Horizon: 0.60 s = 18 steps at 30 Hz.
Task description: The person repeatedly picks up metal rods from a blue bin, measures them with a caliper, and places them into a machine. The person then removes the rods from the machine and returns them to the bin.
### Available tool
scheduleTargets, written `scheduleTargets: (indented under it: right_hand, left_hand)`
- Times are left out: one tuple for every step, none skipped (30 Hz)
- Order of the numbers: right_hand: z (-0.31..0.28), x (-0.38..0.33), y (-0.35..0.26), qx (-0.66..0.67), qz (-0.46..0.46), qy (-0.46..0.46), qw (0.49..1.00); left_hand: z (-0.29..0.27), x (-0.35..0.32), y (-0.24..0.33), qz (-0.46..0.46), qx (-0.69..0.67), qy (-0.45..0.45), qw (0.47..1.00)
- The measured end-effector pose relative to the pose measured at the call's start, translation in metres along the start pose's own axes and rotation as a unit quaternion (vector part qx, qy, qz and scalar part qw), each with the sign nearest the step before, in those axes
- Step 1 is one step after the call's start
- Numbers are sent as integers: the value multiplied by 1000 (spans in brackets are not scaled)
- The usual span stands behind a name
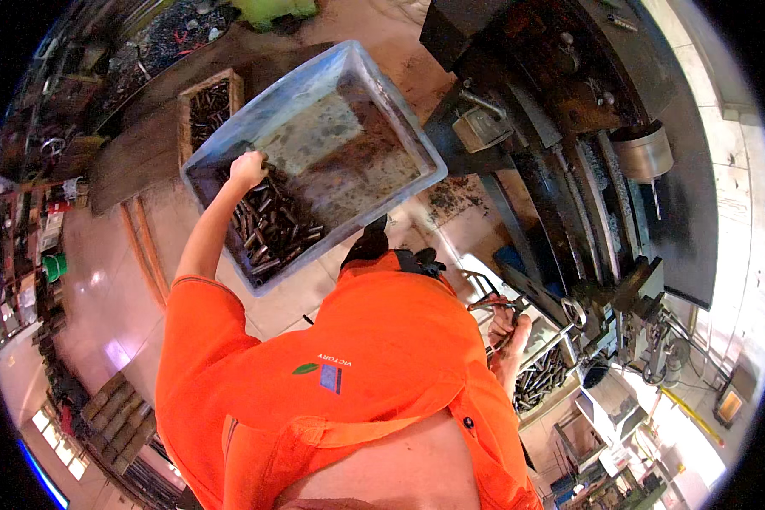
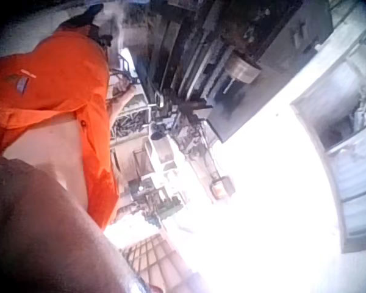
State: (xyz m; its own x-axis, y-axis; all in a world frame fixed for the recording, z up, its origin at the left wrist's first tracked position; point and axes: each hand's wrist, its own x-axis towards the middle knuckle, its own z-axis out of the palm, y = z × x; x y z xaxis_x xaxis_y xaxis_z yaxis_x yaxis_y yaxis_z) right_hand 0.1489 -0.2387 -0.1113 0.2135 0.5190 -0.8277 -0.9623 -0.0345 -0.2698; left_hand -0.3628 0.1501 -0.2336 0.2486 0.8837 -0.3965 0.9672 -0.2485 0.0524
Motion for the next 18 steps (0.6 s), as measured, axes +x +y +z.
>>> scheduleTargets:
  right_hand:
    - [3, -1, 3, -14, -5, -6, 1000]
    - [6, -2, 6, -29, -9, -12, 999]
    - [9, -5, 11, -38, -9, -16, 999]
    - [29, -15, 24, -53, -54, 40, 996]
    - [28, -17, 27, -38, -56, 34, 997]
    - [23, -18, 29, -24, -59, 29, 998]
    - [20, -18, 29, -20, -43, 22, 999]
    - [18, -18, 28, -17, -26, 16, 999]
    - [18, -21, 26, -22, -30, 24, 999]
    - [21, -23, 29, -26, -31, 33, 999]
    - [14, -20, 26, -33, -34, 37, 998]
    - [13, -20, 26, -27, -31, 45, 998]
    - [12, -20, 27, -19, -27, 51, 998]
    - [12, -20, 28, -11, -24, 57, 998]
    - [13, -20, 28, -4, -25, 57, 998]
    - [17, -20, 29, 1, -22, 53, 998]
    - [20, -19, 28, 6, -20, 50, 999]
    - [17, -17, 25, 0, -16, 55, 998]
  left_hand:
    - [-6, 5, 10, 23, 34, -33, 999]
    - [-1, 11, 12, 50, 53, -39, 997]
    - [4, 17, 15, 76, 72, -44, 993]
    - [6, 23, 18, 103, 95, -48, 989]
    - [4, 29, 22, 112, 111, -94, 983]
    - [9, 36, 22, 105, 120, -118, 980]
    - [10, 43, 20, 97, 131, -142, 976]
    - [11, 48, 21, 89, 142, -165, 972]
    - [10, 50, 22, 57, 146, -188, 970]
    - [8, 52, 19, 58, 151, -186, 969]
    - [8, 54, 15, 59, 156, -183, 969]
    - [6, 55, 13, 59, 161, -181, 969]
    - [-11, 49, 17, 39, 148, -190, 970]
    - [-14, 52, 18, 16, 141, -205, 969]
    - [-17, 54, 18, -7, 133, -219, 967]
    - [-19, 53, 15, -35, 125, -232, 964]
    - [-10, 52, 7, -30, 113, -219, 969]
    - [-8, 50, 5, -27, 112, -212, 971]
